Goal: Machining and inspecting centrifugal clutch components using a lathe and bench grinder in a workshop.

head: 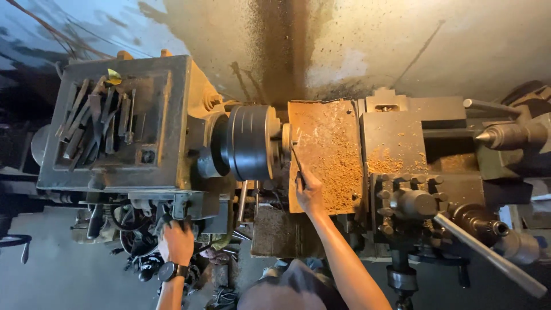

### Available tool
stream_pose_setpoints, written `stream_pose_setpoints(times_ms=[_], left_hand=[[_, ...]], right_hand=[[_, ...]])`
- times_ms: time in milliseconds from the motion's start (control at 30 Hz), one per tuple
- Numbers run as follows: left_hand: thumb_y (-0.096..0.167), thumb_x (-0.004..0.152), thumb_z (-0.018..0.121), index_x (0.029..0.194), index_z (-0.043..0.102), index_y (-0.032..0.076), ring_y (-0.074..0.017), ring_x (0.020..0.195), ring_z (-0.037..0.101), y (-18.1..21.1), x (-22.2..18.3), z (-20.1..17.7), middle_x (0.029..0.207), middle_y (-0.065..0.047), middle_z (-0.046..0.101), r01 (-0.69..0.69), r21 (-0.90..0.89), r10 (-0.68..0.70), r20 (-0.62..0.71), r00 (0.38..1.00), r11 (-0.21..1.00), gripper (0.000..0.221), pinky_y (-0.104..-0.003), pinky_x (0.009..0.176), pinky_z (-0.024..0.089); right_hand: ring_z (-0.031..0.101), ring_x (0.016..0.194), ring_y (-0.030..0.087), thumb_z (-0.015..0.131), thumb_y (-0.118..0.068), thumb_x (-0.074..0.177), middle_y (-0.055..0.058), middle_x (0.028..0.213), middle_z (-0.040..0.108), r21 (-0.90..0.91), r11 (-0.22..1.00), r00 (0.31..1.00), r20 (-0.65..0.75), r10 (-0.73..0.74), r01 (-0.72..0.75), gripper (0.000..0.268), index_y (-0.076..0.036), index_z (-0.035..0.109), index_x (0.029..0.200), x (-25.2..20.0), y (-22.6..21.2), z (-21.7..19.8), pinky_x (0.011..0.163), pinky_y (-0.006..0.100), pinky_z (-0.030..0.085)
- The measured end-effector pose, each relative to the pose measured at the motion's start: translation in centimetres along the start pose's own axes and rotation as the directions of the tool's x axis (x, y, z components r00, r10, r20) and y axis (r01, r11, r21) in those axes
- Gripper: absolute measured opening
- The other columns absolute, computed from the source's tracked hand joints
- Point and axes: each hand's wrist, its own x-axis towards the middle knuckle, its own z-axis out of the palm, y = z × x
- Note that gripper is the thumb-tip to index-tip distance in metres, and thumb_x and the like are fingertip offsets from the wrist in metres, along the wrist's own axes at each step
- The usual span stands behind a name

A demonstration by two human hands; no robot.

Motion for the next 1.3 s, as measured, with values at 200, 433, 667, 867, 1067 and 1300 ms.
stream_pose_setpoints(times_ms=[200,433,667,867,1067,1300], left_hand=[[0.044,0.100,0.058,0.117,0.061,0.000,-0.0428,0.111,0.060,3.7,-4.3,-3.7,0.120,-0.024,0.062,-0.148,-0.138,0.102,-0.293,0.951,0.979,0.046,-0.055,0.090,0.049],[0.030,0.094,0.063,0.116,0.058,0.004,-0.0330,0.096,0.066,8.4,-10.4,-0.7,0.116,-0.019,0.059,-0.118,-0.494,0.163,0.050,0.985,0.861,0.034,-0.043,0.077,0.058],[0.018,0.088,0.072,0.120,0.061,0.003,-0.0364,0.101,0.067,11.2,-13.0,2.0,0.116,-0.018,0.065,-0.254,-0.650,0.357,0.029,0.934,0.716,0.036,-0.043,0.084,0.056],[0.012,0.088,0.071,0.117,0.065,0.004,-0.0336,0.095,0.069,11.9,-10.6,1.5,0.106,-0.017,0.070,-0.133,-0.728,0.302,0.105,0.947,0.672,0.031,-0.041,0.083,0.056],[0.009,0.084,0.073,0.113,0.070,0.006,-0.0258,0.083,0.077,2.0,-11.4,14.5,0.102,-0.013,0.077,0.083,-0.747,0.096,0.193,0.976,0.659,0.029,-0.035,0.072,0.061],[0.009,0.084,0.070,0.117,0.064,0.009,-0.0271,0.094,0.073,-14.4,-15.1,34.6,0.109,-0.015,0.073,-0.145,-0.904,0.404,0.032,0.914,0.402,0.034,-0.034,0.082,0.059]], right_hand=[[0.068,0.071,0.029,0.065,0.003,0.090,0.016,0.085,0.067,-0.021,1.000,1.000,0.018,0.021,-0.021,0.036,-0.005,0.065,0.125,-0.9,2.5,0.8,0.066,0.036,0.054],[0.067,0.073,0.031,0.063,0.005,0.087,0.018,0.089,0.067,-0.024,0.999,0.999,0.025,-0.024,0.024,0.051,-0.004,0.061,0.137,0.4,-1.3,-0.7,0.066,0.038,0.054],[0.068,0.074,0.028,0.063,-0.003,0.094,0.016,0.086,0.068,-0.032,0.989,0.989,0.013,0.144,-0.144,0.038,-0.004,0.064,0.132,-1.9,-0.2,0.8,0.068,0.039,0.053],[0.072,0.087,0.030,0.062,-0.017,0.099,0.019,0.097,0.074,0.120,0.874,0.874,-0.069,0.481,-0.471,0.031,0.003,0.067,0.121,-13.2,-1.6,7.7,0.078,0.042,0.054],[0.062,0.104,0.049,0.063,-0.004,0.084,0.030,0.109,0.067,-0.244,0.806,0.820,0.067,0.568,-0.539,0.042,0.005,0.063,0.125,-17.2,14.5,24.4,0.089,0.053,0.049],[0.060,0.112,0.049,0.075,-0.010,0.085,0.028,0.116,0.066,-0.273,0.904,0.882,0.255,0.397,-0.328,0.036,-0.001,0.064,0.119,-17.4,15.0,25.7,0.093,0.055,0.047]])
